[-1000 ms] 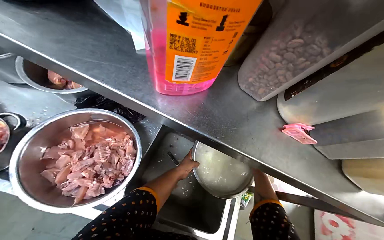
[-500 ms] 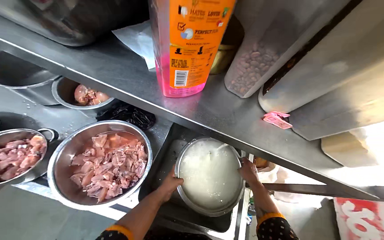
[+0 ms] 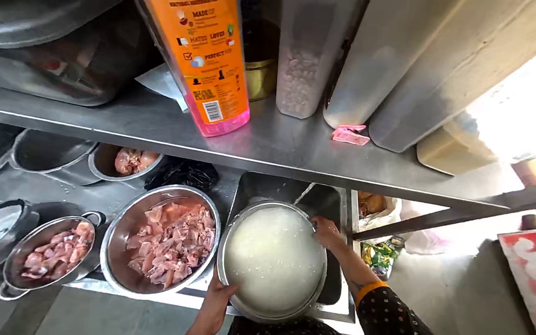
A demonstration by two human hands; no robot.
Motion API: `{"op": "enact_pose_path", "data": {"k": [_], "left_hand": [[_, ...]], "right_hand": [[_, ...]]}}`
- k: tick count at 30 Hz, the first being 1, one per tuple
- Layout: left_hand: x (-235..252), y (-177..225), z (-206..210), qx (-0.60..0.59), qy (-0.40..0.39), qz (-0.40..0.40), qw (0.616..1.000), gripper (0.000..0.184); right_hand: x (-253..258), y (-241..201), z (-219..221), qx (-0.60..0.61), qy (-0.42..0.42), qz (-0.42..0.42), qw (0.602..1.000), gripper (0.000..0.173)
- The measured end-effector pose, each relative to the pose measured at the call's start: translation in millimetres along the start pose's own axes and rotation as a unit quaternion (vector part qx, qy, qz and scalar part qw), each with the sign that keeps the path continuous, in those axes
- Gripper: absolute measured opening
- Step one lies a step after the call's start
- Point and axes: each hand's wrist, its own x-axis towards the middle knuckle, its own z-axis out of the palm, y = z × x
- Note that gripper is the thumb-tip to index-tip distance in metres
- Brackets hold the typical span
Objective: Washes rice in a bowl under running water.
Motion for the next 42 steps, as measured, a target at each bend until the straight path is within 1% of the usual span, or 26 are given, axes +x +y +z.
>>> {"op": "enact_pose_path", "data": {"k": [6, 9, 13, 17, 21, 25, 31, 38, 42], "left_hand": [[-13.1, 5.2, -5.0, 0.012, 0.016, 0.0, 1.0, 0.098], [-19.7, 7.6, -3.6, 0.008, 0.021, -0.004, 1.0, 0.101], [-26.2, 12.2, -0.7, 0.016, 0.025, -0.009, 1.0, 0.103], [-28.2, 16.2, 0.1, 0.03, 0.027, -0.011, 0.999, 0.103], [-29.1, 21.1, 2.0, 0.046, 0.034, -0.012, 0.998, 0.104], [-27.5, 25.5, 4.3, 0.058, 0.031, -0.006, 0.998, 0.102], [-23.0, 32.3, 5.5, 0.071, 0.022, 0.001, 0.997, 0.102], [-21.5, 40.8, 11.3, 0.089, 0.031, 0.0, 0.996, 0.102], [-23.5, 46.5, 12.7, 0.098, 0.03, 0.002, 0.995, 0.103]], "right_hand": [[-7.1, -2.9, 13.5, 0.015, 0.001, -0.018, 1.0, 0.047], [-8.1, -3.2, 18.2, 0.009, -0.003, -0.033, 0.999, 0.05], [-7.6, -3.9, 24.3, 0.002, -0.02, -0.024, 1.0, 0.057], [-6.1, -3.7, 29.2, 0.006, -0.023, -0.027, 0.999, 0.056], [-6.7, -5.8, 29.2, 0.01, -0.019, -0.025, 0.999, 0.058], [-5.6, -6.4, 29.3, 0.013, -0.02, -0.023, 0.999, 0.059], [-3.5, -4.8, 29.6, 0.02, -0.02, -0.021, 0.999, 0.058], [-3.4, -7.8, 25.1, 0.017, -0.035, -0.009, 0.999, 0.056], [-1.2, -6.3, 27.1, 0.022, -0.037, -0.014, 0.999, 0.058]]}}
